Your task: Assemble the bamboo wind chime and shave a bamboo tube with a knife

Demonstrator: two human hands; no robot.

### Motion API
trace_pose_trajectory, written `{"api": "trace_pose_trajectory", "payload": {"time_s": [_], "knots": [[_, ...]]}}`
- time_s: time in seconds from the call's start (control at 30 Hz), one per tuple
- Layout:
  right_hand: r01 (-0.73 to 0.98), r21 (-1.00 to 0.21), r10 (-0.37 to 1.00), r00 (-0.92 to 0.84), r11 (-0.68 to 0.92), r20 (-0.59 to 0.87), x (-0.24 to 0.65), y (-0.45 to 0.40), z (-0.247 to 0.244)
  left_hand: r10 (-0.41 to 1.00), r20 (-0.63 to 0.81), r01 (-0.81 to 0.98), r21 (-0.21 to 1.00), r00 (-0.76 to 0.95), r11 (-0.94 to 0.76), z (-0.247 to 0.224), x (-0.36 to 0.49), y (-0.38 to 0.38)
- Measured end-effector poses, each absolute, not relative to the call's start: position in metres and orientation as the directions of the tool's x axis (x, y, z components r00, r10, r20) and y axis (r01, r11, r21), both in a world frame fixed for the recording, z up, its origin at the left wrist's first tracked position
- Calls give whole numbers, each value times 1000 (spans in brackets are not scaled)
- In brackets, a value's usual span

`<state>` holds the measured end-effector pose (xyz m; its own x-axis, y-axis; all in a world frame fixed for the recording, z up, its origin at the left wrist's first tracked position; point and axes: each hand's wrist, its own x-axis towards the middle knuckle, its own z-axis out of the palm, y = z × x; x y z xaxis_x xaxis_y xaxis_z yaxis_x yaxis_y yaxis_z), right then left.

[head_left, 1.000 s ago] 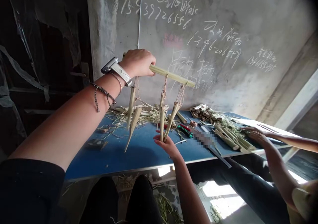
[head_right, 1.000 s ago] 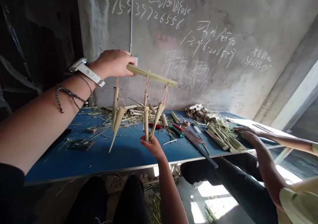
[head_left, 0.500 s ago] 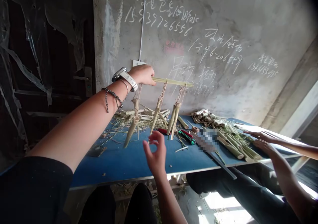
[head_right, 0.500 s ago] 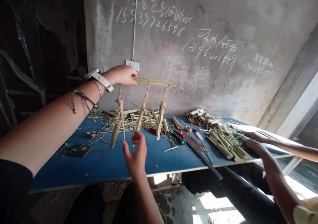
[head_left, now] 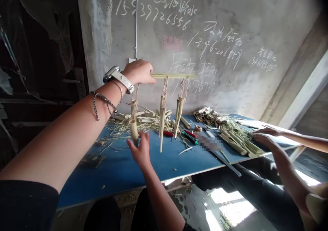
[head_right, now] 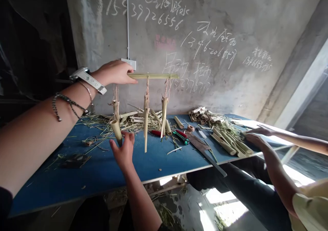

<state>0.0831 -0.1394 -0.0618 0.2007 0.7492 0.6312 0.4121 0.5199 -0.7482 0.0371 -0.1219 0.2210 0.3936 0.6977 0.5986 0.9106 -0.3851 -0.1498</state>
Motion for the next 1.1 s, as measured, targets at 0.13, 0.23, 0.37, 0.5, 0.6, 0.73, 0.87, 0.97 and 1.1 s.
{"api": "trace_pose_trajectory", "payload": {"time_s": [0.13,0.23,0.37,0.5,0.6,0.73,0.87,0.97,1.1], "knots": [[371,-762,755,202,531,624,86,-139,-59,684,589,891,-155,431,-427,220,38,-116],[224,-795,794,116,564,596,85,-137,-61,677,589,885,-164,442,-435,222,39,-115],[-63,-860,860,-36,507,510,86,-139,-75,666,623,903,-174,410,-393,227,37,-120],[-163,-881,882,-94,444,462,92,-153,-82,602,700,914,-198,385,-354,228,31,-121],[-204,-912,912,-138,356,387,100,-164,-79,592,689,902,-243,419,-356,227,27,-114],[-87,-925,895,-233,370,380,116,-172,-81,600,633,871,-318,489,-375,226,21,-101],[176,-853,845,-332,491,418,148,-180,-81,603,618,863,-329,504,-383,230,12,-94],[329,-753,795,-452,570,405,182,-189,-62,612,593,848,-288,523,-446,235,5,-94],[345,-699,741,-540,627,398,226,-197,-20,624,573,841,-269,532,-470,235,0,-95]]}}
